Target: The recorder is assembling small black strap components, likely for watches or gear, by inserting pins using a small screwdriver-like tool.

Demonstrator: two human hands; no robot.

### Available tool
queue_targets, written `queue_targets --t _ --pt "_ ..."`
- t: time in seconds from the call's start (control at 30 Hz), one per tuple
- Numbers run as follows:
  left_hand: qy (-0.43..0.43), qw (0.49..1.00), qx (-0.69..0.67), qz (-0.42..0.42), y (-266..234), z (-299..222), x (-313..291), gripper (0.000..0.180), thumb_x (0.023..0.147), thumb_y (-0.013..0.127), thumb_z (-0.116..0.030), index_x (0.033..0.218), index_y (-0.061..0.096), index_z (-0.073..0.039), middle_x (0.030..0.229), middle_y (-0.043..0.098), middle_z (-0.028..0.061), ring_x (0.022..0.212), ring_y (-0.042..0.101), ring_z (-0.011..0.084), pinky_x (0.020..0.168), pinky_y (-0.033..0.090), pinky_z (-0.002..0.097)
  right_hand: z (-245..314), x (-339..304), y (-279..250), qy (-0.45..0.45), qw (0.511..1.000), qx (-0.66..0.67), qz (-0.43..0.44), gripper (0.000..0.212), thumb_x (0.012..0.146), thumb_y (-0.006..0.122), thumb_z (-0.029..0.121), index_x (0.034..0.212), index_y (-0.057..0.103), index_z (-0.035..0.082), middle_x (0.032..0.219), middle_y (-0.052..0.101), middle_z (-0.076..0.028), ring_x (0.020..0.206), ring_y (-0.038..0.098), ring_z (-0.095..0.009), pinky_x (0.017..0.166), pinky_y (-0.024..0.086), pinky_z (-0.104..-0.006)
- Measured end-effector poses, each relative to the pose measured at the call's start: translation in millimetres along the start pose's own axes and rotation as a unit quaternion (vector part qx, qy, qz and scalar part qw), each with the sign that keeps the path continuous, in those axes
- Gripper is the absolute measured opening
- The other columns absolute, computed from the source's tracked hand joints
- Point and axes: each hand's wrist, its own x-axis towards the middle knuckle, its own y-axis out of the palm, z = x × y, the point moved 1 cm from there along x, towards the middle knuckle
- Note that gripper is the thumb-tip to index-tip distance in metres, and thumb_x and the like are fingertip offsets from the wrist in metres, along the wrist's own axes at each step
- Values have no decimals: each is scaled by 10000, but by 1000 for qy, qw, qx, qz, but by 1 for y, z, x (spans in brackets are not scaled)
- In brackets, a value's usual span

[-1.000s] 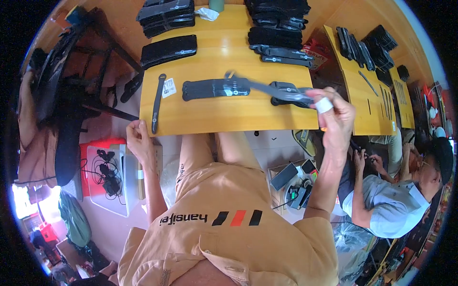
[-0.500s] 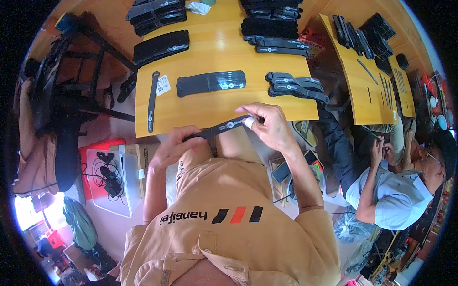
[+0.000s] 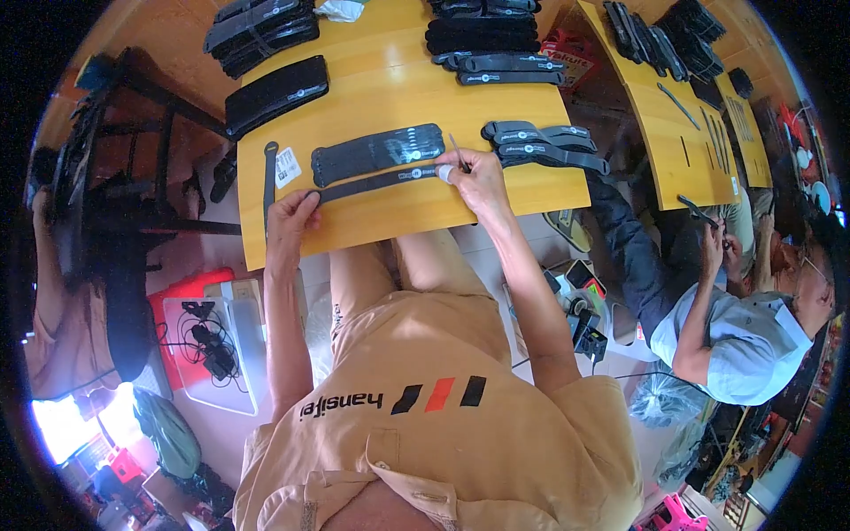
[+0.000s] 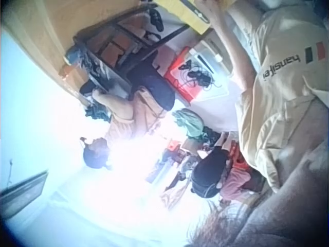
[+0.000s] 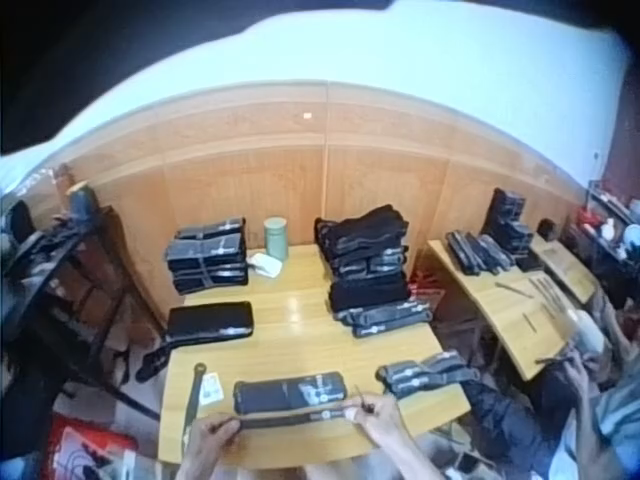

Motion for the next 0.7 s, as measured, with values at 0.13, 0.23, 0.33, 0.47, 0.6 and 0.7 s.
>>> queue_targets --t 0.13,0.23,0.33,0.47,0.6,0.7 --pt "6 999 -10 -51 6 4 16 83 800 624 -70 817 619 11 634 562 3 519 483 45 466 375 178 -13 20 4 -8 999 -17 -31 89 719 641 12 806 654 -6 595 504 47 507 388 -29 461 281 -185" --pt "30 998 -17 -57 4 17 26 113 799 639 -85 854 611 10 646 559 2 509 475 49 452 368 177 -20 29 5 -12 998 -32 -47 86 701 651 -8 787 654 -11 615 526 38 549 421 -36 501 313 -178" --pt "35 997 -21 -72 7 21 30 102 783 652 -57 846 607 9 644 560 4 476 460 46 426 350 169 -24 34 5 -8 997 -48 -59 93 687 660 -18 779 653 -12 628 540 32 563 432 -39 518 329 -179" --pt "24 995 -20 -96 11 19 32 104 771 661 -48 840 605 6 643 561 3 467 456 41 407 338 167 -30 39 5 -6 996 -64 -67 96 677 670 -12 772 653 -7 618 535 34 554 427 -38 511 331 -185" --pt "24 994 0 -106 10 20 34 115 763 669 -53 838 604 5 648 564 4 458 455 42 390 333 173 -27 38 6 -10 991 -99 -86 111 656 683 58 753 666 6 555 545 2 508 474 -70 490 377 -223" --pt "26 993 -18 -115 13 16 33 141 738 692 -67 814 594 2 621 562 14 435 461 47 375 342 172 -27 38 6 3 991 -97 -89 117 652 687 59 754 666 6 559 553 -5 511 483 -74 492 384 -225"
